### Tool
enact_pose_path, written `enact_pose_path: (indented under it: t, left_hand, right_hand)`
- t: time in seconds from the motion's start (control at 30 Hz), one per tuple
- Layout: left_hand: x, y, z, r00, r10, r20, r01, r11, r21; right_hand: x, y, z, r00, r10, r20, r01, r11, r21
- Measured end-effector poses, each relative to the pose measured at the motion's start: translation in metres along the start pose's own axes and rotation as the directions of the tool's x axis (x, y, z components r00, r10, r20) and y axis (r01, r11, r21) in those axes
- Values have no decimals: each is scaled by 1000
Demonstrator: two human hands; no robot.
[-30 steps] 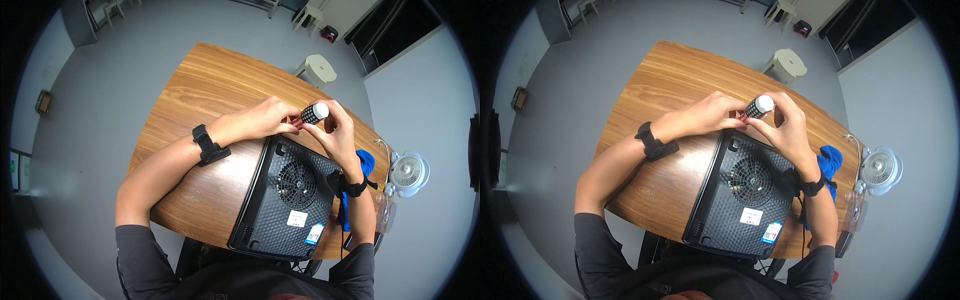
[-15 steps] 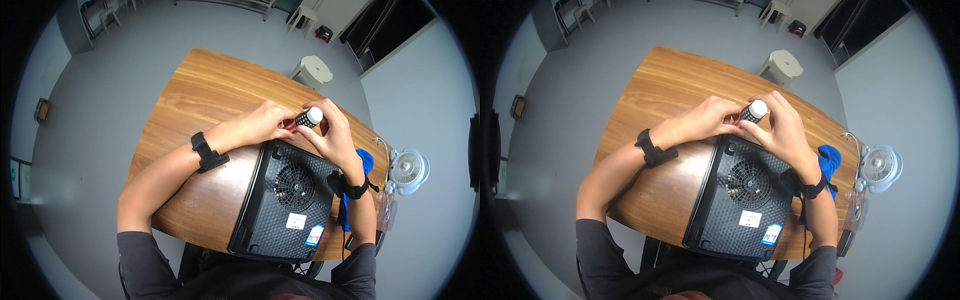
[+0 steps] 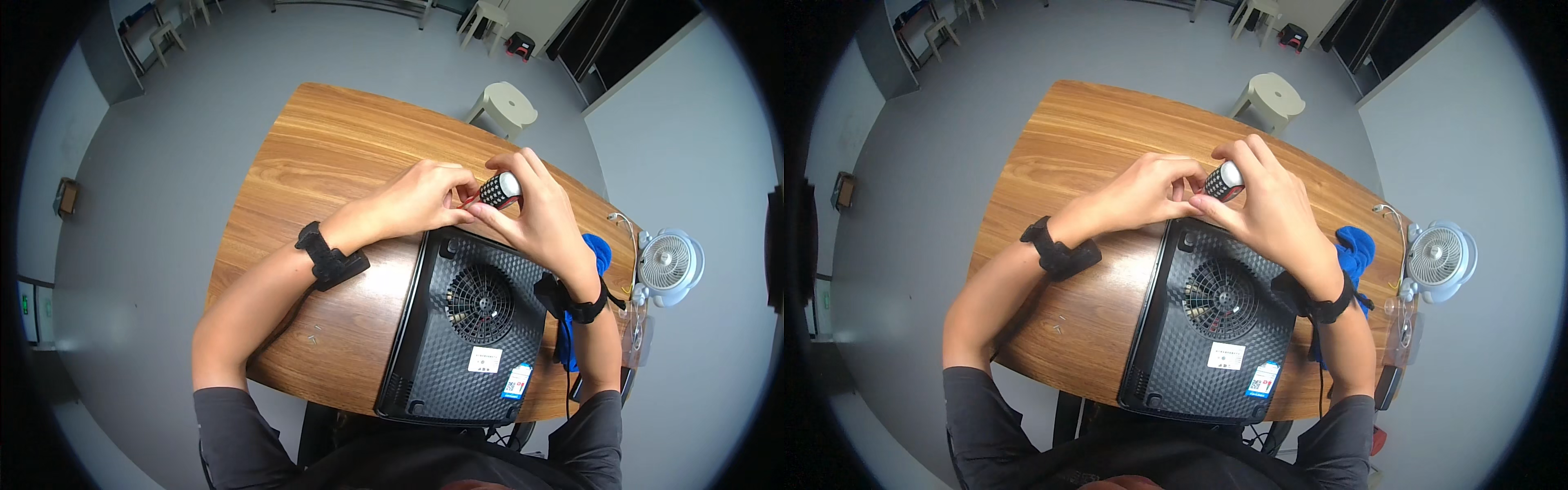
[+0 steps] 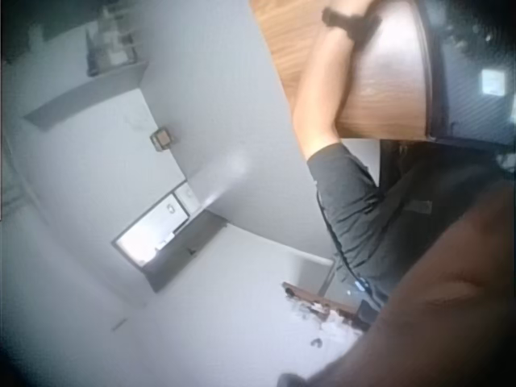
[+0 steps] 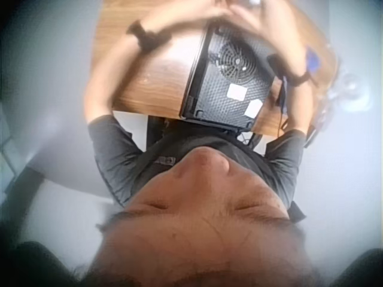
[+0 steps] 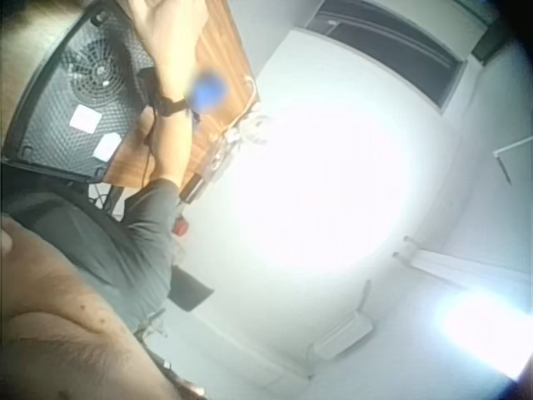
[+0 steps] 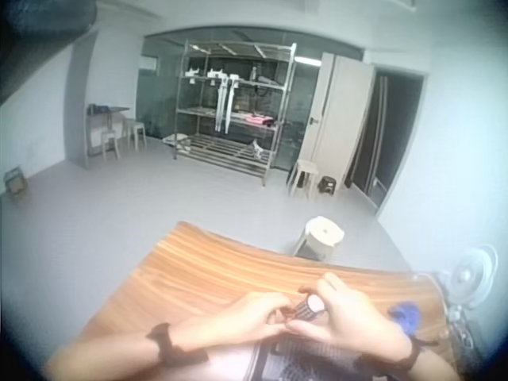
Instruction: The person wipes the top of a black electronic device with a blue cloth, then flips it over. Using a screwdriver, they remove several screws from the bottom panel and lift the cover to expose the internal components, including a large copper heatsink.
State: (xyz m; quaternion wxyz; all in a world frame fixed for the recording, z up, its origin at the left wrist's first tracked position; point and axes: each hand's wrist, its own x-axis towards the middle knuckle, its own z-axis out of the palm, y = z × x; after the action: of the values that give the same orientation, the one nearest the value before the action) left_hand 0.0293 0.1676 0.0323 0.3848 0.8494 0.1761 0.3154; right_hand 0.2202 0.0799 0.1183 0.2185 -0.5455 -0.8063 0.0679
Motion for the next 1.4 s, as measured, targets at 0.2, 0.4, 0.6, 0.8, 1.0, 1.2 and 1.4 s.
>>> enact_pose_path:
  t: [0.2, 0.4, 0.6, 0.8, 1.0, 1.2, 1.4]
  left_hand:
    - [1, -9, 9, 998, 26, 52, -27, 999, 27]
    - [-2, -6, 13, 998, 27, -61, -25, 999, 41]
    - [-2, -4, 7, 1000, -32, 0, 31, 996, 86]
    - [-4, -4, 8, 1000, 1, -17, -1, 1000, 6]
    - [-1, 0, 11, 998, -14, -67, 20, 996, 85]
    - [-1, -1, 1, 996, -75, 42, 75, 997, -4]
    - [-2, 8, 5, 989, -144, -43, 144, 989, 6]
  right_hand:
    - [1, 1, 0, 999, -3, 41, -8, 965, 263]
    - [1, -5, 8, 999, 29, -25, -25, 989, 148]
    - [2, -6, 4, 995, 100, 20, -101, 988, 114]
    - [2, -9, 6, 998, 63, -27, -61, 997, 39]
    - [4, -13, 10, 994, 108, 20, -110, 965, 240]
    - [1, -9, 10, 999, 27, -32, -23, 992, 124]
    - [5, -13, 9, 997, 76, 14, -77, 989, 127]
